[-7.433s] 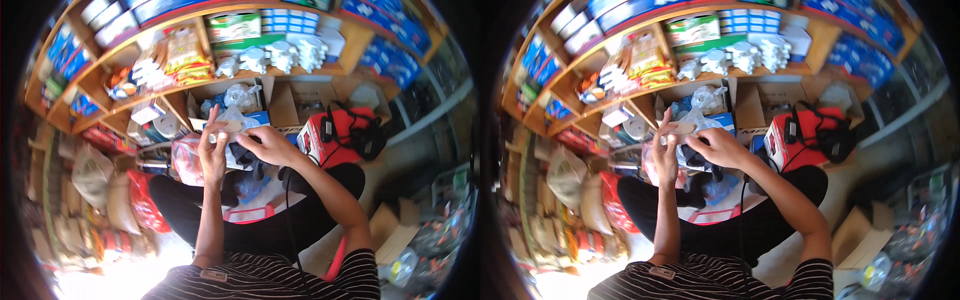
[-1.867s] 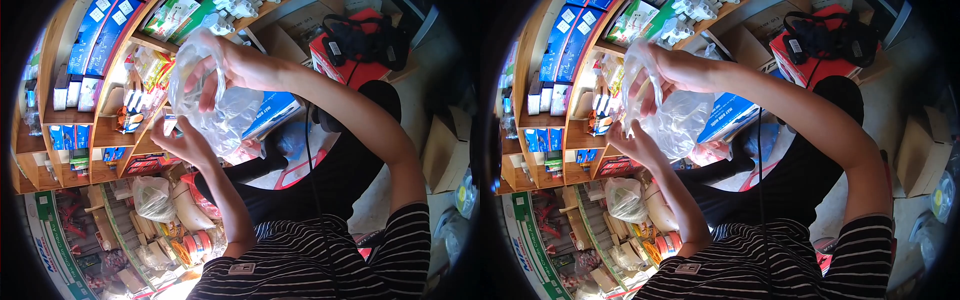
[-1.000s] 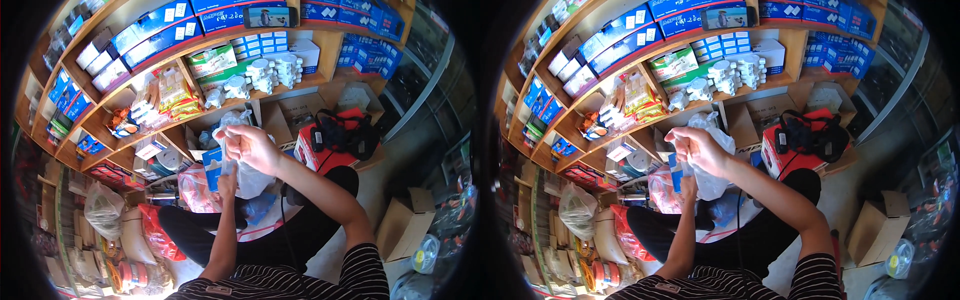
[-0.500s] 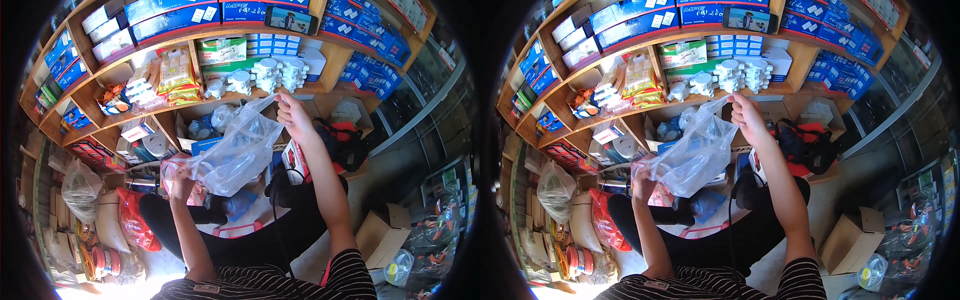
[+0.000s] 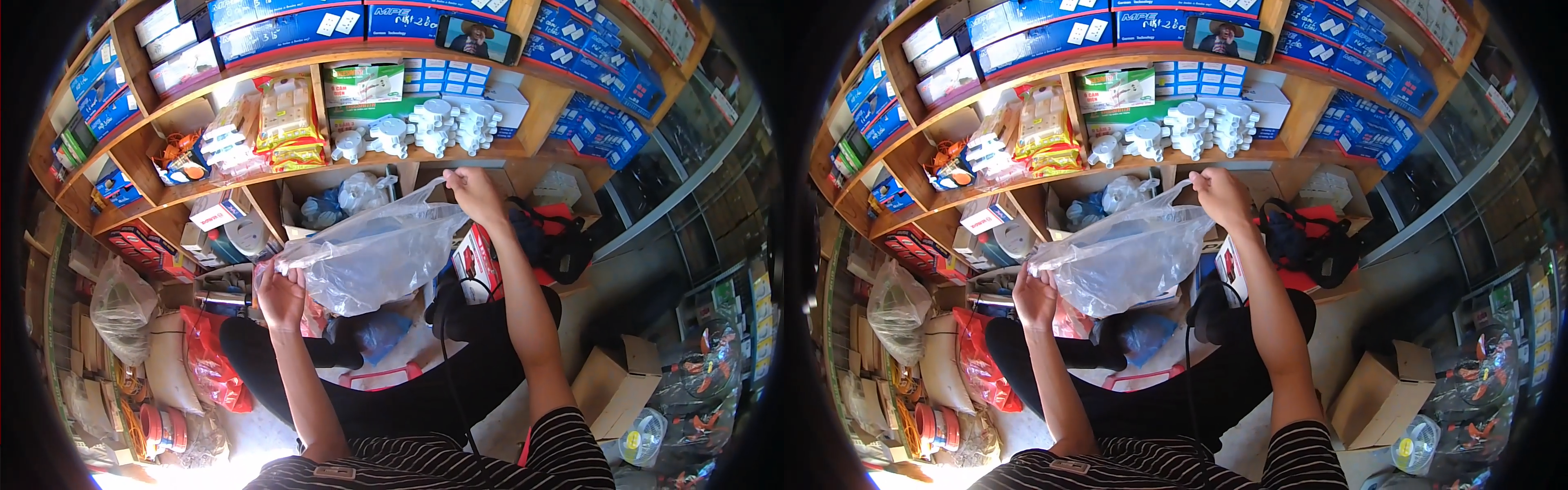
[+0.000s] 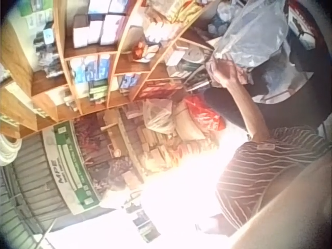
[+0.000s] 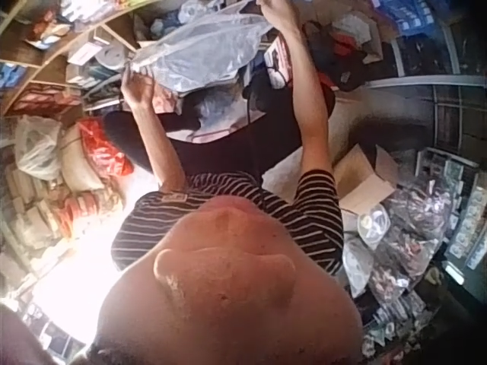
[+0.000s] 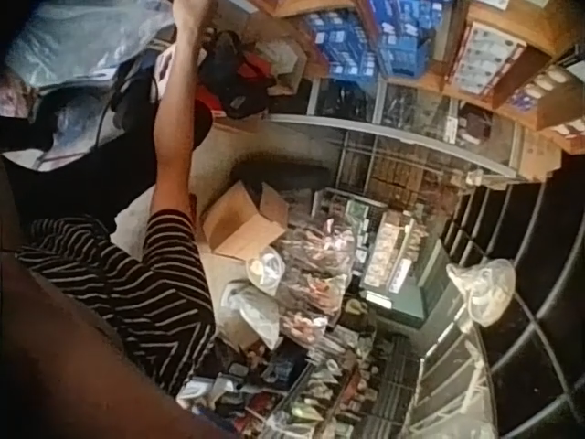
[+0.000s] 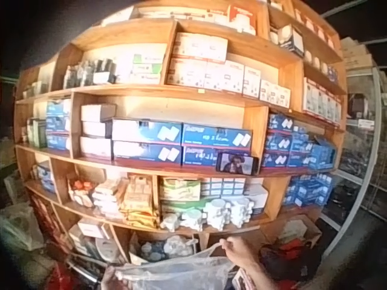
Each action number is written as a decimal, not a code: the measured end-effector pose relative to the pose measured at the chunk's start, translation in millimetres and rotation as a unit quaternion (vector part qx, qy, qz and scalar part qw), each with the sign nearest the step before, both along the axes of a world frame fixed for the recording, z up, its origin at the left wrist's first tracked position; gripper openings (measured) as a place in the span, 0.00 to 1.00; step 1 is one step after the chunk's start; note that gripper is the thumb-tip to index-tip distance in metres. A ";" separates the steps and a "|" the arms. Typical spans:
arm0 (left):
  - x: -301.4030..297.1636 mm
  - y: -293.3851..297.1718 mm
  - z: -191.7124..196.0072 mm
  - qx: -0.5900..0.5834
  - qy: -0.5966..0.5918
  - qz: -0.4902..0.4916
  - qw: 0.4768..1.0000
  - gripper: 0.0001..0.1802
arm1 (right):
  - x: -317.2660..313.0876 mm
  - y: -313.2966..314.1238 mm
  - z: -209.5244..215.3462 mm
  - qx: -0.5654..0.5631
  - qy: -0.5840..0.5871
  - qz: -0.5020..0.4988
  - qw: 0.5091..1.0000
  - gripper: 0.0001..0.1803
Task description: Assembling plastic plumbing or electrical components by fitting parts together and placing them into plastic bags.
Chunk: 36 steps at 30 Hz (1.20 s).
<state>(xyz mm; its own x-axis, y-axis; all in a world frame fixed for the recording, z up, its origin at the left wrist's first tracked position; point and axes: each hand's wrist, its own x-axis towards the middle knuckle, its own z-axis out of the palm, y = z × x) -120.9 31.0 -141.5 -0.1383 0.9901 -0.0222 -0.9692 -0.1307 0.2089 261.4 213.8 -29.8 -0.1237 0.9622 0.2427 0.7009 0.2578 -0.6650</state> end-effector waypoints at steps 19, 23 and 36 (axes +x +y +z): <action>13.6 -3.7 14.3 -0.208 0.295 0.057 0.931 0.15 | -15.7 -15.2 6.6 -0.011 -0.011 0.035 0.999 0.23; 18.5 0.7 12.6 -0.129 0.254 0.085 0.955 0.14 | -21.7 -23.8 13.5 -0.008 -0.041 0.049 0.998 0.21; 29.6 3.2 7.4 -0.251 0.358 0.080 0.896 0.12 | -25.5 -23.4 -1.4 0.059 -0.114 0.043 0.991 0.19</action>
<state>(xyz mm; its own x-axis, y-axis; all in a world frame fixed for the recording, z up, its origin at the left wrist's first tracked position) -91.3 34.2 -134.1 -0.4336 0.8465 -0.3088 -0.5411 0.0294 0.8405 235.9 190.4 -31.2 -0.2689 0.9124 0.3085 0.8017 0.3896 -0.4534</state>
